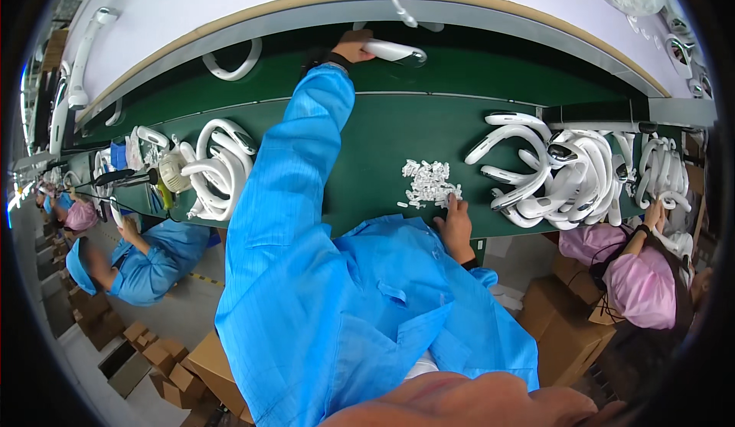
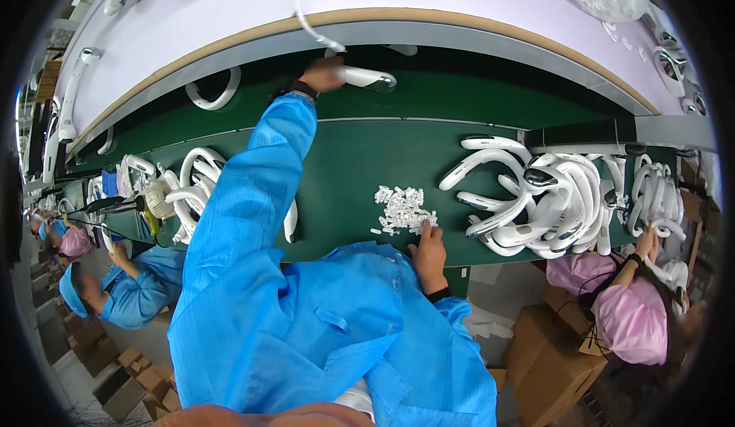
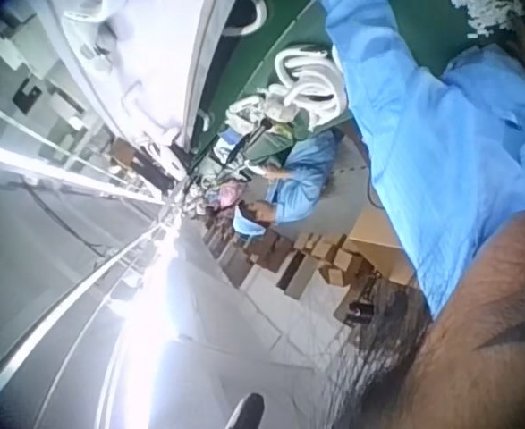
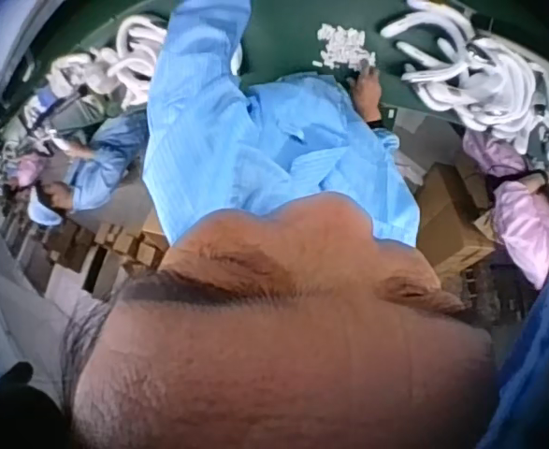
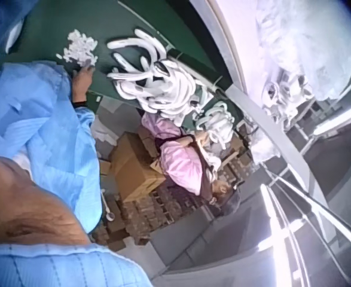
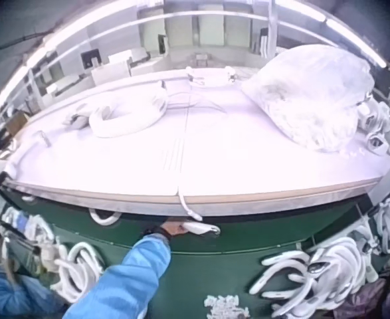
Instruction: Assembling handheld neck massagers by attaching small white clips or components to the white curved bodies.
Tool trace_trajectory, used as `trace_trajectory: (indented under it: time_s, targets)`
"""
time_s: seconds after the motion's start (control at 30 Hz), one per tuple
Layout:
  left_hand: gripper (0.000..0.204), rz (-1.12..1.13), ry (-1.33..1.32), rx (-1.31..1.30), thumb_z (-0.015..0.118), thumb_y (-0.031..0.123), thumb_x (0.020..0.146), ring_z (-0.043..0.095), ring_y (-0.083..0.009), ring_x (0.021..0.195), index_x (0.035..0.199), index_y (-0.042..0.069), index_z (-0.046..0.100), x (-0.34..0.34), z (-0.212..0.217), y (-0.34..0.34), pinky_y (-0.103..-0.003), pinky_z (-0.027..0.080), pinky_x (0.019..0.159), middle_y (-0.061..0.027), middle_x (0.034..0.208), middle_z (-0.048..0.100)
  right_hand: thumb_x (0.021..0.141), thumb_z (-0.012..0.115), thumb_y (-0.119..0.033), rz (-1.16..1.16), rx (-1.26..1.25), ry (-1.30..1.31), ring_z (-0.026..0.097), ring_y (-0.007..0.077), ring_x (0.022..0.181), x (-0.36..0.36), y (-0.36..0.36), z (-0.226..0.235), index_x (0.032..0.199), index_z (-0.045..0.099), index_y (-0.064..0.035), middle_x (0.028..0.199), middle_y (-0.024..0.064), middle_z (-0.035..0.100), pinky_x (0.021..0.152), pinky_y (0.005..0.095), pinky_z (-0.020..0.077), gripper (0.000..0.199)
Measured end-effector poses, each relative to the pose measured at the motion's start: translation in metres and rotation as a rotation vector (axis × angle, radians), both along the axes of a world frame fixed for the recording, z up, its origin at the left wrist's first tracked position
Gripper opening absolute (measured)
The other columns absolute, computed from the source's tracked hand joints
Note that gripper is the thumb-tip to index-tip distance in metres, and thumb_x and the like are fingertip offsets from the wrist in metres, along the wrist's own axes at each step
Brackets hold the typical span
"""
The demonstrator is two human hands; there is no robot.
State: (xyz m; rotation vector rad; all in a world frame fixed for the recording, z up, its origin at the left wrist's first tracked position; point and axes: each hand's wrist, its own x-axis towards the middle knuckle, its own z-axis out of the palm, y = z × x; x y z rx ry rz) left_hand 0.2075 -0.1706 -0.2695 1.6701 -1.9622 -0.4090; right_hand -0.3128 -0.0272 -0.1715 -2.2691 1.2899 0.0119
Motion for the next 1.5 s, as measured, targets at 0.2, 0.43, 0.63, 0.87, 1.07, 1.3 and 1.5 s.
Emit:
trace_trajectory:
  time_s: [0.2,0.43,0.63,0.87,1.07,1.3,1.5]
  targets:
    - [0.031,0.705,1.903,0.448,0.047,0.027,0.092,0.058,-0.0301,0.098,0.111,0.002,0.051,-0.063,0.036,0.011,-0.043,0.052,0.08,-0.0162,0.114,0.054,0.071,0.068,-0.006,0.044,-0.126,-0.15,0.058,0.0379,0.08,-0.007,-0.019,-0.045,0.104,0.057,-0.0028,0.091,0.0192,0.055,0.067,0.0425,0.0484,0.035]
    - [0.028,0.658,2.069,0.316,0.047,0.009,0.088,0.057,-0.03,0.101,0.111,-0.006,0.041,-0.118,0.093,0.119,-0.045,0.052,0.085,-0.0187,0.111,0.051,0.079,0.062,-0.006,-0.183,0.095,-0.452,0.063,0.0249,0.069,-0.005,-0.037,-0.055,0.092,0.063,-0.0022,0.08,0.0128,0.063,0.06,0.0327,0.0507,0.014]
    - [0.029,0.378,2.117,0.504,0.06,0.008,0.08,0.062,-0.0275,0.086,0.104,-0.002,0.05,-0.181,0.104,0.205,-0.043,0.054,0.074,-0.0197,0.1,0.059,0.085,0.059,-0.004,-0.583,0.717,-0.836,0.063,0.0133,0.065,-0.007,-0.044,-0.055,0.091,0.061,0.0037,0.081,0.009,0.064,0.056,0.023,0.0519,0.011]
    - [0.036,0.518,2.228,0.561,0.059,0.011,0.083,0.061,-0.0289,0.083,0.115,0.0,0.047,-0.269,0.121,0.231,-0.035,0.055,0.071,-0.0203,0.108,0.056,0.084,0.059,-0.003,-0.56,0.849,-0.94,0.061,0.0113,0.062,0.006,-0.049,-0.035,0.091,0.061,0.0026,0.078,0.007,0.064,0.056,0.0224,0.0509,0.009]
    - [0.035,0.606,2.124,0.516,0.056,0.01,0.084,0.06,-0.0293,0.089,0.115,0.002,0.04,-0.283,0.127,0.232,-0.041,0.054,0.076,-0.0193,0.105,0.056,0.08,0.063,0.0,-0.449,0.664,-0.836,0.059,0.0095,0.06,0.011,-0.051,-0.051,0.087,0.061,0.0022,0.074,0.0067,0.064,0.056,0.0215,0.0494,0.008]
    - [0.036,0.432,2.162,0.505,0.052,0.004,0.085,0.059,-0.0314,0.094,0.119,0.002,0.041,-0.299,0.121,0.228,-0.049,0.051,0.082,-0.0187,0.108,0.056,0.081,0.062,0.0,-0.27,0.732,-0.887,0.064,0.0132,0.069,0.042,-0.044,0.024,0.087,0.061,0.0032,0.078,0.0101,0.066,0.063,0.0237,0.0531,0.007]
    - [0.043,0.42,1.996,0.612,0.054,0.007,0.082,0.062,-0.0257,0.087,0.123,0.004,0.041,-0.314,0.157,0.216,-0.041,0.056,0.068,-0.016,0.106,0.055,0.084,0.057,0.0,-0.173,0.923,-0.908,0.064,0.0144,0.073,0.07,-0.041,0.076,0.094,0.062,0.0047,0.081,0.0104,0.066,0.066,0.0255,0.054,0.012]
